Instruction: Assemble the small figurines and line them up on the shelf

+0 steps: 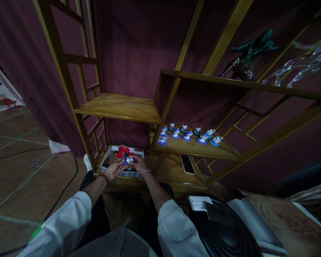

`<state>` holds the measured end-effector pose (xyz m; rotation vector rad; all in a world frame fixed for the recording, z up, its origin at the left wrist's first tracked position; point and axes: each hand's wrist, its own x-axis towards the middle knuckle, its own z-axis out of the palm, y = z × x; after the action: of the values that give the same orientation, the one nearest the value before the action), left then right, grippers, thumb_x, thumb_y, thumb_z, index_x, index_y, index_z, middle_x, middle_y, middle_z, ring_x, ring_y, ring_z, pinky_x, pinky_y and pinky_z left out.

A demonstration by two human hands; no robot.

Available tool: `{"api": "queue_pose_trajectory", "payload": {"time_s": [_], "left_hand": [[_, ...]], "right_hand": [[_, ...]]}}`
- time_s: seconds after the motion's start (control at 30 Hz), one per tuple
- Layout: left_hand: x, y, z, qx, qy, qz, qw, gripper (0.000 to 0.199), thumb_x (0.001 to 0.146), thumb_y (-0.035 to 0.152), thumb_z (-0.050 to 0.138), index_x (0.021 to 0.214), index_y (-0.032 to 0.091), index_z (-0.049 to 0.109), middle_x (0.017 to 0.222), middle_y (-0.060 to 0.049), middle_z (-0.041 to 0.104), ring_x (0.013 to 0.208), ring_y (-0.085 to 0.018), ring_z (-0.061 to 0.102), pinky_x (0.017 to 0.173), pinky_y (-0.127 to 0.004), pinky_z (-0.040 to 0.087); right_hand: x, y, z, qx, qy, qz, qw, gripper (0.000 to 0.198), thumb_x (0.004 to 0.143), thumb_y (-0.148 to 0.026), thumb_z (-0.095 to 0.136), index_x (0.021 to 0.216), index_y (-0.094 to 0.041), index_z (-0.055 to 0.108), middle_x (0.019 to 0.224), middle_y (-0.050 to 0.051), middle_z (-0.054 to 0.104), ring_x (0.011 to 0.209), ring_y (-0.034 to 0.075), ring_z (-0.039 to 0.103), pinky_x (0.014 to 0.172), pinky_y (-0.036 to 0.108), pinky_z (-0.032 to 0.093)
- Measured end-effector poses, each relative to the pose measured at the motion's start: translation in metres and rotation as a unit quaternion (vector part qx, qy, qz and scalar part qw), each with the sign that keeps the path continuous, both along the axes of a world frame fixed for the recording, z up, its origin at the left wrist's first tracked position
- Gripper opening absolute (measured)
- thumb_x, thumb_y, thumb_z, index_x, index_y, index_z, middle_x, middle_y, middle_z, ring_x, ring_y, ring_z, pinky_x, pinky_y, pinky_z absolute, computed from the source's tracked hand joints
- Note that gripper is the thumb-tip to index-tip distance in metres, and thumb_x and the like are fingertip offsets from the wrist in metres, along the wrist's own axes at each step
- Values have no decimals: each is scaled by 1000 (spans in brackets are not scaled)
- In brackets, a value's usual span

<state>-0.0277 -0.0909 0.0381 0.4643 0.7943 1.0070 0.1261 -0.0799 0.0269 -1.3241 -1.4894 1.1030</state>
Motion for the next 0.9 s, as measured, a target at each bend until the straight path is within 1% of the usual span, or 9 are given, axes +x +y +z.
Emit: {"api": "queue_pose_trajectory", "payload": {"time_s": [0.2, 0.4, 0.57, 0.7, 0.9], "left_hand": [[1, 4, -10, -10, -4, 5, 1000, 13, 82, 6, 46, 89, 12, 55, 84, -6, 63, 76, -11, 63, 83, -29, 50], [-1, 4, -11, -13, -9, 7, 1000, 15, 82, 6, 47, 93, 13, 54, 88, -5, 63, 79, -11, 63, 84, -29, 50], [-1, 3, -11, -21, -14, 13, 1000, 14, 80, 5, 49, 91, 12, 54, 87, -5, 63, 78, -11, 63, 83, -29, 51], [-1, 3, -12, -21, -14, 16, 1000, 14, 81, 4, 46, 90, 11, 54, 85, -6, 64, 76, -11, 63, 84, -30, 50], [0, 2, -12, -30, -10, 33, 999, 16, 80, 3, 47, 90, 11, 56, 86, -6, 64, 78, -13, 63, 84, -31, 50]], "right_hand": [[-1, 1, -2, 1, -15, 4, 1000, 30, 65, -21, 60, 94, -25, 64, 93, -4, 66, 86, 14, 60, 82, 29, 46], [-2, 3, -3, 9, -32, 0, 999, 29, 64, -18, 59, 92, -23, 65, 95, -3, 66, 85, 14, 60, 81, 27, 47], [-5, 3, -4, 10, -43, -1, 999, 30, 65, -17, 58, 94, -24, 65, 94, -3, 66, 82, 13, 60, 78, 25, 48], [-6, 1, 0, 12, -77, -6, 997, 31, 66, -18, 57, 95, -24, 64, 89, -4, 67, 78, 13, 60, 76, 25, 48], [-8, -4, 11, 40, -135, -13, 990, 29, 67, -18, 57, 94, -25, 65, 91, -3, 67, 82, 13, 60, 79, 25, 46]]}}
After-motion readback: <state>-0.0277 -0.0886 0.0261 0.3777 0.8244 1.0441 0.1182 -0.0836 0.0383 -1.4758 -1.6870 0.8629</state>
